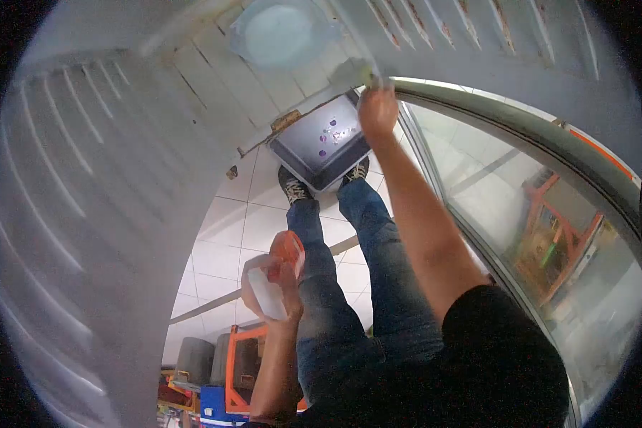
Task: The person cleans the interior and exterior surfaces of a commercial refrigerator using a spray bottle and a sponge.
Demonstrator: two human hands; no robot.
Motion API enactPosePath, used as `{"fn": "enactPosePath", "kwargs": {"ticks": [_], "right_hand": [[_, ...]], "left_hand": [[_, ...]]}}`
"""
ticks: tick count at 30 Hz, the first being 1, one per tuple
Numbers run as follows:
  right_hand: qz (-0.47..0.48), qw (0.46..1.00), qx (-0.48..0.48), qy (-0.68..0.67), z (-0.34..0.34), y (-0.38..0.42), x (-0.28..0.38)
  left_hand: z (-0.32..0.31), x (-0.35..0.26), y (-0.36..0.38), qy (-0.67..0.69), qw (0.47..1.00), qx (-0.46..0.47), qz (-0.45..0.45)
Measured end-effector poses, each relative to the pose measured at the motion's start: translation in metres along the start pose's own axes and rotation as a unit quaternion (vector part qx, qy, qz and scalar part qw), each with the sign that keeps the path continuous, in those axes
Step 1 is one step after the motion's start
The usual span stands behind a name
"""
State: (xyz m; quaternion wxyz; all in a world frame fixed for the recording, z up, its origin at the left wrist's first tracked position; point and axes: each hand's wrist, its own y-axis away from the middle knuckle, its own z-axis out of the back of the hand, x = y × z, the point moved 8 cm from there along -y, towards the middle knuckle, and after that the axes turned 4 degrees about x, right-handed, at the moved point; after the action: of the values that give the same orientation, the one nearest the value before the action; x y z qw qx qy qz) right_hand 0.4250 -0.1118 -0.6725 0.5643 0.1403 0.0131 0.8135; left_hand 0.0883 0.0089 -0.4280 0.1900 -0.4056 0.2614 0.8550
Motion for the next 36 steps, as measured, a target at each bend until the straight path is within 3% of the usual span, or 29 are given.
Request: {"fn": "enactPosePath", "kwargs": {"ticks": [2,5,6,9,10,13,14,17,18,20,23,26,29,30,31,33,34,36], "right_hand": [[-0.019,0.973,0.195,0.124,-0.037,-0.041,-0.018],[-0.025,0.962,0.231,0.14,-0.049,-0.038,-0.014],[-0.04,0.99,0.127,0.052,-0.046,-0.033,-0.018],[0.05,0.972,0.216,0.08,-0.062,-0.034,-0.028],[0.045,0.965,0.239,0.093,-0.071,-0.04,-0.038],[0.074,0.993,0.091,0.028,-0.035,-0.03,-0.031],[0.044,0.993,0.105,0.04,-0.038,-0.032,-0.031],[-0.026,0.988,0.143,0.045,-0.05,-0.033,-0.026],[-0.034,0.989,0.142,0.034,-0.056,-0.034,-0.026],[-0.082,0.981,0.171,-0.042,-0.062,-0.039,-0.034],[0.1,0.965,0.215,0.11,-0.057,-0.04,-0.015],[0.109,0.976,0.177,0.063,-0.061,-0.043,-0.023],[-0.01,0.97,0.239,0.04,-0.044,-0.041,-0.018],[-0.014,0.992,0.127,0.014,-0.052,-0.034,-0.02],[0.033,0.99,0.122,0.066,-0.088,-0.037,-0.022],[0.162,0.957,0.22,0.099,-0.077,-0.039,0.012],[0.174,0.972,0.153,0.039,-0.046,-0.041,0.028],[0.232,0.971,0.005,-0.065,0.035,-0.04,0.076]], "left_hand": [[-0.018,-0.01,-0.02,-0.09,0.995,0.038,-0.007],[-0.07,-0.004,-0.057,-0.011,0.989,0.132,-0.07],[-0.088,-0.005,-0.071,0.017,0.985,0.145,-0.097],[-0.15,-0.004,-0.117,0.052,0.959,0.24,-0.142],[-0.171,0.005,-0.13,0.012,0.96,0.214,-0.182],[-0.212,0.006,-0.158,-0.027,0.949,0.207,-0.236],[-0.222,0.003,-0.167,-0.027,0.944,0.216,-0.246],[-0.246,0.022,-0.182,-0.018,0.952,0.231,-0.203],[-0.244,0.017,-0.18,0.01,0.955,0.192,-0.225],[-0.252,0.023,-0.182,-0.002,0.952,0.263,-0.158],[-0.247,0.015,-0.18,-0.006,0.945,0.297,-0.135],[-0.241,0.034,-0.179,-0.051,0.95,0.241,-0.194],[-0.214,0.026,-0.167,-0.039,0.959,0.15,-0.236],[-0.198,0.02,-0.163,-0.026,0.963,0.112,-0.244],[-0.193,0.032,-0.164,-0.031,0.973,0.131,-0.187],[-0.177,0.059,-0.158,-0.037,0.984,0.162,-0.067],[-0.156,0.058,-0.155,-0.02,0.991,0.114,-0.066],[-0.114,0.075,-0.135,0.085,0.996,0.016,0.039]]}}
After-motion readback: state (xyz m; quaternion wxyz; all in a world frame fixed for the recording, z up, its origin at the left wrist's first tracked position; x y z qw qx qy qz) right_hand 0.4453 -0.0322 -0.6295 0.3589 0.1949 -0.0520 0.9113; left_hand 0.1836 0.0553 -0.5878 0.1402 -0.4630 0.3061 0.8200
